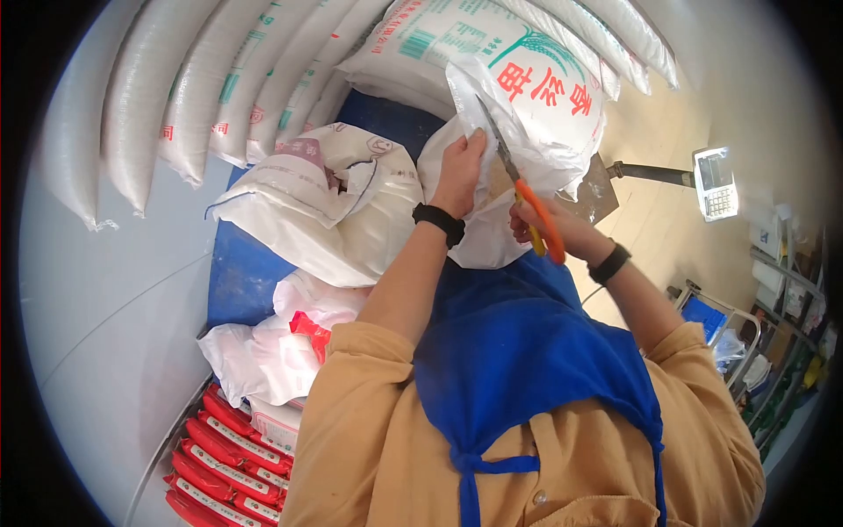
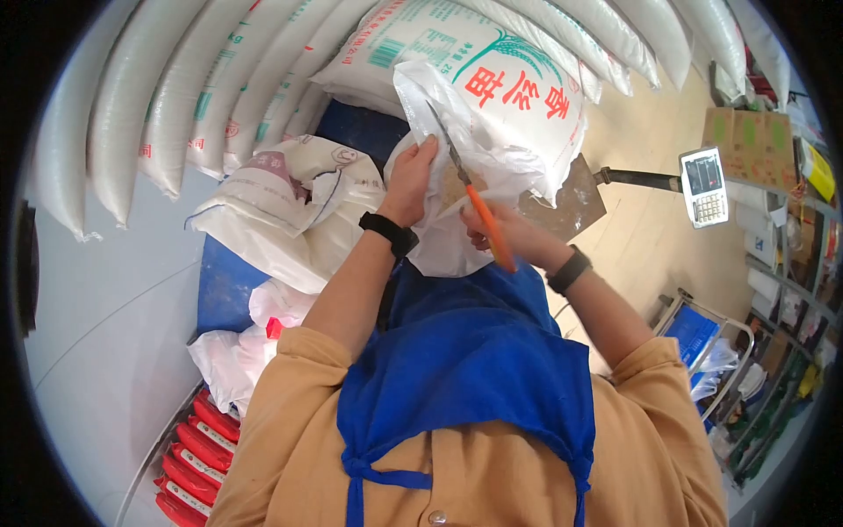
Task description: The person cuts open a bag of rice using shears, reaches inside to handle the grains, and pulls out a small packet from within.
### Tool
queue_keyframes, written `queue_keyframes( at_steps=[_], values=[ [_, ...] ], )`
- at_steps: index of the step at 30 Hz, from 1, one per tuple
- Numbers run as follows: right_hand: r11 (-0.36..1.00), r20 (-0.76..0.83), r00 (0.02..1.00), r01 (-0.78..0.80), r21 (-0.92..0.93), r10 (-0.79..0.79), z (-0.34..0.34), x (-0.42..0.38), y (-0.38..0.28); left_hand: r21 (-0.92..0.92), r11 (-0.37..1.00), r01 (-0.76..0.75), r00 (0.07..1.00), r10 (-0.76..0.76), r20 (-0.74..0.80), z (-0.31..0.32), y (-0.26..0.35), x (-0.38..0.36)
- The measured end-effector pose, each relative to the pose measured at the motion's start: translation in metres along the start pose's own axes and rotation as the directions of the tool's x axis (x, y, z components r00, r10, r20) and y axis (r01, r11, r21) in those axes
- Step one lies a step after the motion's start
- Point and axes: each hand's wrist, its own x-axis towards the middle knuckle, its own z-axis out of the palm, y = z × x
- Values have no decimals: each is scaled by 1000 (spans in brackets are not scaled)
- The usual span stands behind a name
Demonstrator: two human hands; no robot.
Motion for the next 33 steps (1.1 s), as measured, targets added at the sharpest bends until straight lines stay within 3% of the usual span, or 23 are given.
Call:
queue_keyframes(
  at_steps=[4,8,10,11,12,14,15,16,17,18,21,24,27,30,33],
  values=[
    [988,185,981,-77,135,51,-22,-7,-15,-1,1000,1,1000,-1,-17,1,2,-4],
    [995,250,964,-93,21,85,-42,-5,-36,16,1000,2,1000,-2,13,-6,5,2],
    [996,163,986,-32,-89,46,-54,-3,-31,134,990,45,999,-46,1,-16,8,6],
    [998,137,989,-40,-50,46,-54,-3,-28,189,980,65,998,-66,-2,-19,10,8],
    [999,108,993,-42,-16,43,-55,-4,-27,449,885,-124,987,155,-33,-17,14,4],
    [998,0,1000,17,65,-18,-38,3,-3,841,404,-360,828,554,89,-10,26,-22],
    [998,-77,995,64,2,-64,-20,-1,-5,854,225,-469,730,643,232,-4,33,-42],
    [993,-66,997,56,107,-49,-7,0,-1,835,34,-549,616,692,377,3,40,-68],
    [970,-61,993,111,216,-100,3,5,8,833,274,-480,827,458,326,15,42,-97],
    [934,-61,987,163,319,-151,12,11,16,815,475,-332,943,167,287,26,39,-119],
    [870,-170,979,181,459,-114,32,26,26,690,707,-157,966,-34,255,34,13,-142],
    [838,-124,984,173,518,-127,32,16,17,817,476,-325,930,7,367,37,23,-133],
    [887,-133,980,194,420,-151,23,24,22,728,626,-280,918,-48,394,43,26,-135],
    [865,-74,987,161,476,-143,24,22,20,736,535,-415,882,40,469,39,25,-131],
    [864,-120,961,275,422,-248,16,31,28,679,681,-274,932,13,363,18,47,-104]
  ],
)
